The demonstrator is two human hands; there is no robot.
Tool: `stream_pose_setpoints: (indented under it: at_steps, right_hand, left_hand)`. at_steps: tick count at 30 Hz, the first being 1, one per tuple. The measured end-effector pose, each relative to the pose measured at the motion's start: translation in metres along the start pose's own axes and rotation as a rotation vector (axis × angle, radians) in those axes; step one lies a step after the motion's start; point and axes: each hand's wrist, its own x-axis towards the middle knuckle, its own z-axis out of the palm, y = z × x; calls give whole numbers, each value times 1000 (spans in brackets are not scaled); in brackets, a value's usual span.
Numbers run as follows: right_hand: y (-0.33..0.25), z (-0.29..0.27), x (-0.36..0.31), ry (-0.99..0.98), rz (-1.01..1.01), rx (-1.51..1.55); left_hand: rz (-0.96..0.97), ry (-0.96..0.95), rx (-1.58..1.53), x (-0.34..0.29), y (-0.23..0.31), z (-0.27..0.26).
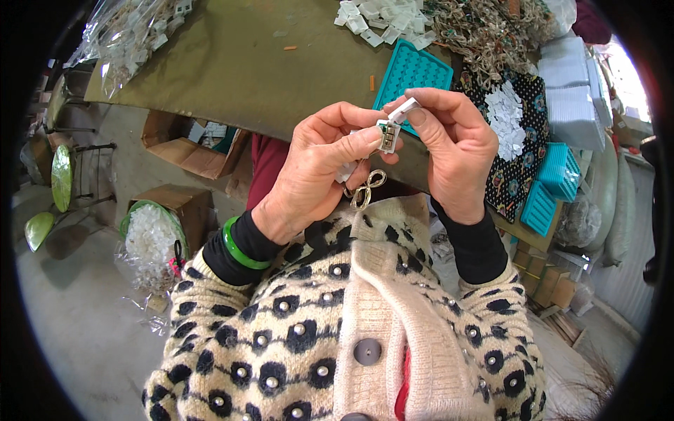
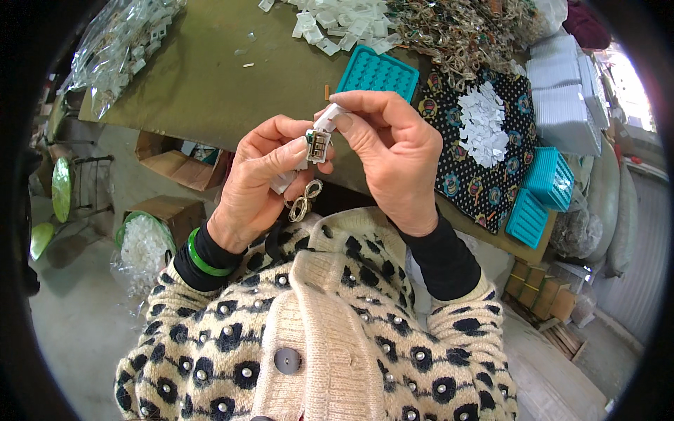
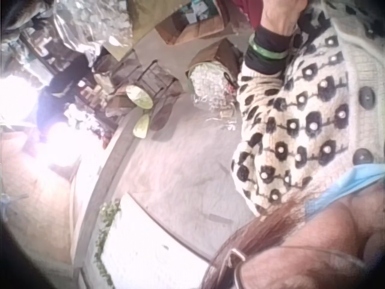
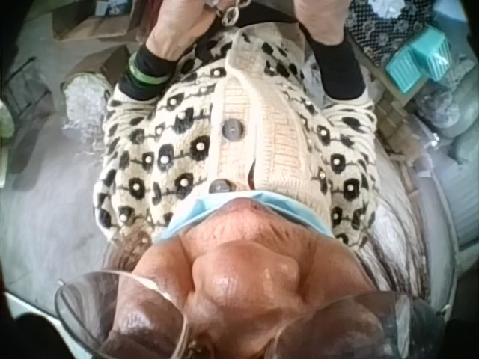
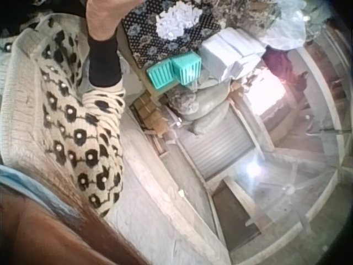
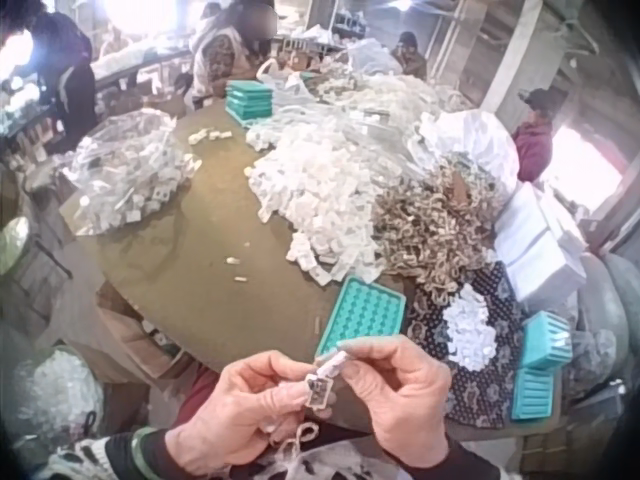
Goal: The person repeatedly picks small white plastic housings and metal pins from a teal tray, inserts the pins into the housings, and places the assembled units on the table. The hands work continuously with the components in a repetitive assembly cycle.
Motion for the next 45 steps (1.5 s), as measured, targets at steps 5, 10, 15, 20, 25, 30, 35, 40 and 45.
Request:
stream_pose_setpoints:
  at_steps: [5,10,15,20,25,30,35,40,45]
  right_hand:
    - [5,5,-8,86,-233,-134]
    - [17,8,0,144,-593,-397]
    - [14,0,-6,-43,-507,-262]
    - [18,-1,-15,-27,-545,-390]
    - [31,5,-13,69,-777,-437]
    - [35,8,-16,149,-830,-501]
    - [37,11,-16,197,-818,-519]
    - [28,14,-19,120,-653,-507]
    - [24,16,-21,88,-614,-498]
  left_hand:
    - [3,39,-31,2,-4,5]
    - [83,13,29,4,-8,6]
    - [57,47,-26,4,-11,9]
    - [-23,-13,-126,8,-14,12]
    - [-85,6,-266,7,-27,18]
    - [-139,-14,-185,5,-29,14]
    - [-140,75,-159,6,-34,18]
    - [-151,136,-148,2,-26,18]
    - [-129,108,-176,0,-26,12]
